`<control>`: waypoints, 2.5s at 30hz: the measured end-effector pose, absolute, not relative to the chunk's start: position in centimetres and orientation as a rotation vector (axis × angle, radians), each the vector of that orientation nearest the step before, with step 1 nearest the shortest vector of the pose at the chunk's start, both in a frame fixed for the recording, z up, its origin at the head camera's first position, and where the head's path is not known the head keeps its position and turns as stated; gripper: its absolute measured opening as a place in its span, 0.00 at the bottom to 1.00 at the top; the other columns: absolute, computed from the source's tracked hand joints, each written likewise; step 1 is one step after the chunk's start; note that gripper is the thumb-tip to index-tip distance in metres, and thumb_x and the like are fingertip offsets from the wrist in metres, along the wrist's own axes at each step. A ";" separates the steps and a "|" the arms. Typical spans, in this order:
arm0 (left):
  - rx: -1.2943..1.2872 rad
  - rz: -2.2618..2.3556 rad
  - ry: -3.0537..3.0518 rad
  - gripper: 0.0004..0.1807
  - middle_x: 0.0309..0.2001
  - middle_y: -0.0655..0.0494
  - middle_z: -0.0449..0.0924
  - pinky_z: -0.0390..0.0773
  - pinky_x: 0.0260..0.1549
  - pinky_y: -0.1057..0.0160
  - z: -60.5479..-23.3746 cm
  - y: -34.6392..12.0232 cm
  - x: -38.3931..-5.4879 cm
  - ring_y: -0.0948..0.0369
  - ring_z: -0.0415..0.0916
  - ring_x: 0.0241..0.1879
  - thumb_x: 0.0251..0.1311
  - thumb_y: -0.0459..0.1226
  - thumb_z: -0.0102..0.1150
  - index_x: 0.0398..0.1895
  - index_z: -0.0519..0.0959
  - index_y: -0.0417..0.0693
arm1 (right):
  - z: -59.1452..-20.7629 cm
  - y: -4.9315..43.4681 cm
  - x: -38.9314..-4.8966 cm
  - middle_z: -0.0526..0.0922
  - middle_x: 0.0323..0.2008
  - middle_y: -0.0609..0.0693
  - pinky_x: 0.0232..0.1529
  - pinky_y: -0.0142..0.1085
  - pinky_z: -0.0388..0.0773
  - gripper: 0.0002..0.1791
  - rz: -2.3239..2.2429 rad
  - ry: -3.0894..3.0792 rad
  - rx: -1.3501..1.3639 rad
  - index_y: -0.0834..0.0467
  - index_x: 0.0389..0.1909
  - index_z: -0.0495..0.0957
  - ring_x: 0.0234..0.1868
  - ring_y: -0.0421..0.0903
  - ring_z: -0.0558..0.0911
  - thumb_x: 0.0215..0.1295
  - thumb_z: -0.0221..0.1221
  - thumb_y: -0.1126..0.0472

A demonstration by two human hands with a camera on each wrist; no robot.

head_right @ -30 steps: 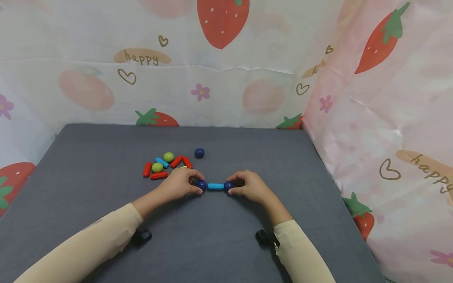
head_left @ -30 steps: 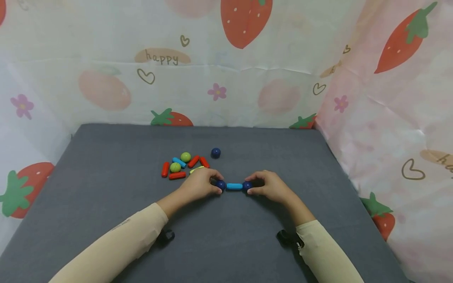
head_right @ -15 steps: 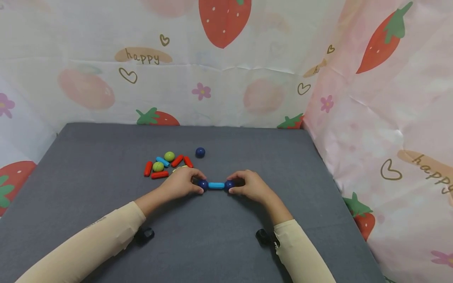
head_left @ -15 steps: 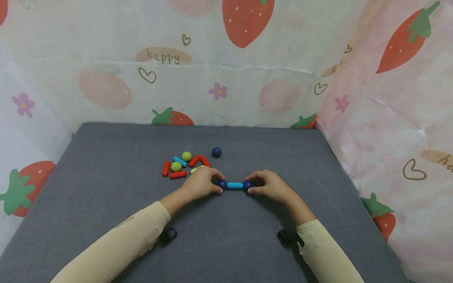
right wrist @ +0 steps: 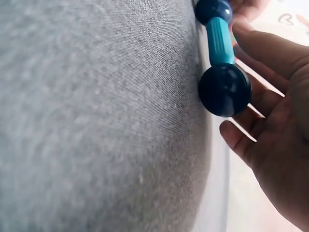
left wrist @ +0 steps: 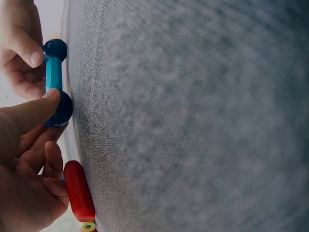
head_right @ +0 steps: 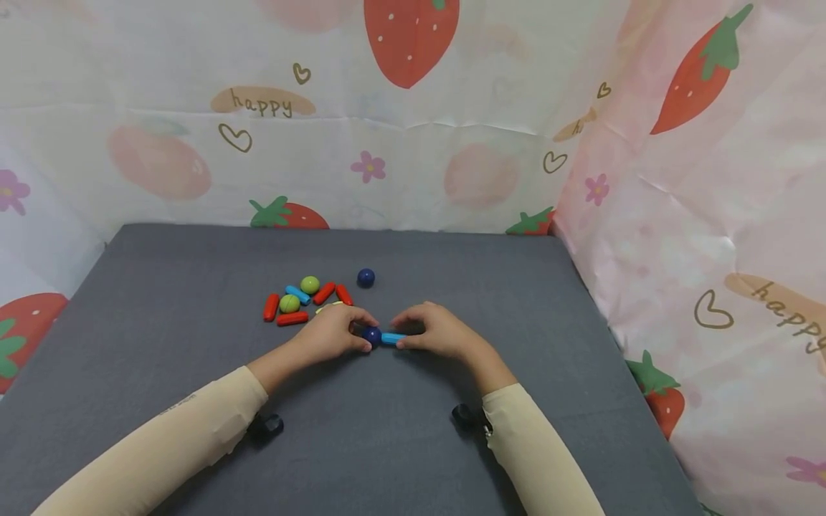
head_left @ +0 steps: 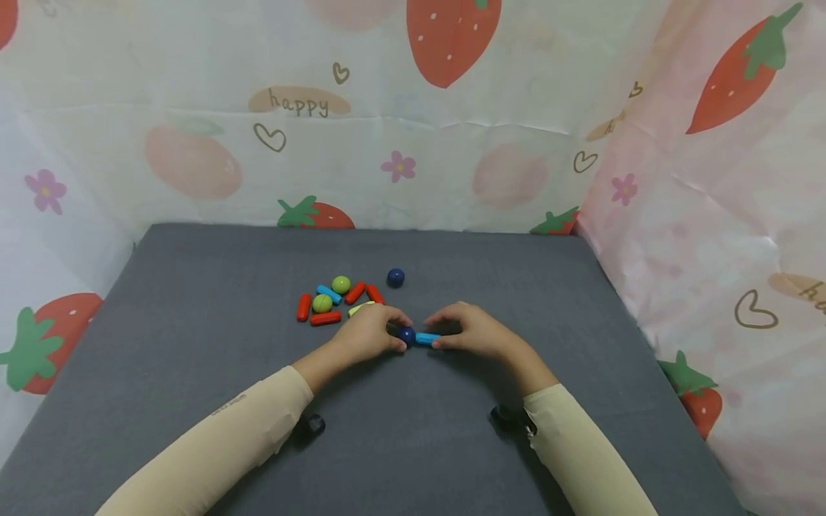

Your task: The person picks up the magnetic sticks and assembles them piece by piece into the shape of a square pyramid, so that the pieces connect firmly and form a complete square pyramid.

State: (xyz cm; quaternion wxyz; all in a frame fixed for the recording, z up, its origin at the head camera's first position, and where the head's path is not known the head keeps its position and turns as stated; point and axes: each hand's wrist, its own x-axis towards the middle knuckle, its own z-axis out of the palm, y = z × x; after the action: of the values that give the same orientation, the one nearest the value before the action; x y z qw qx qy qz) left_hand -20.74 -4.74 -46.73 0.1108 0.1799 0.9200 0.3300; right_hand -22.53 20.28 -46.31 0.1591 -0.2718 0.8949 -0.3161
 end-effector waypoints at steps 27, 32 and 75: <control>0.574 1.090 2.702 0.23 0.54 0.57 0.85 0.81 0.44 0.57 -45.6 -6.8 -21.2 0.57 0.80 0.44 0.59 0.38 0.75 0.58 0.83 0.50 | -47.0 19.4 -22.9 0.86 0.37 0.44 0.38 0.37 0.77 0.12 -1.035 2.447 -0.594 0.52 0.49 0.87 0.35 0.43 0.80 0.67 0.69 0.55; 0.577 0.997 2.788 0.21 0.52 0.55 0.86 0.79 0.53 0.53 -45.1 -8.4 -20.7 0.52 0.77 0.54 0.57 0.38 0.76 0.55 0.85 0.48 | -46.9 19.4 -22.4 0.86 0.36 0.46 0.37 0.37 0.77 0.12 -1.090 2.485 -0.516 0.53 0.48 0.87 0.35 0.43 0.80 0.66 0.69 0.55; 0.404 0.938 2.850 0.12 0.38 0.59 0.87 0.80 0.43 0.56 -46.8 -6.8 -21.6 0.60 0.80 0.38 0.57 0.40 0.76 0.44 0.88 0.55 | -47.0 17.7 -19.8 0.85 0.30 0.47 0.36 0.36 0.76 0.12 -1.195 2.620 -0.010 0.55 0.42 0.87 0.32 0.43 0.80 0.65 0.69 0.51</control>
State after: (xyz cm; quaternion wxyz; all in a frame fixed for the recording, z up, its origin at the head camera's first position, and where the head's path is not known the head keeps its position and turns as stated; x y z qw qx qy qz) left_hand -21.60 -6.84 -46.83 0.0569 0.1331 0.9399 0.3092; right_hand -19.82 17.71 -46.99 0.1303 -0.0036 0.9020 -0.4115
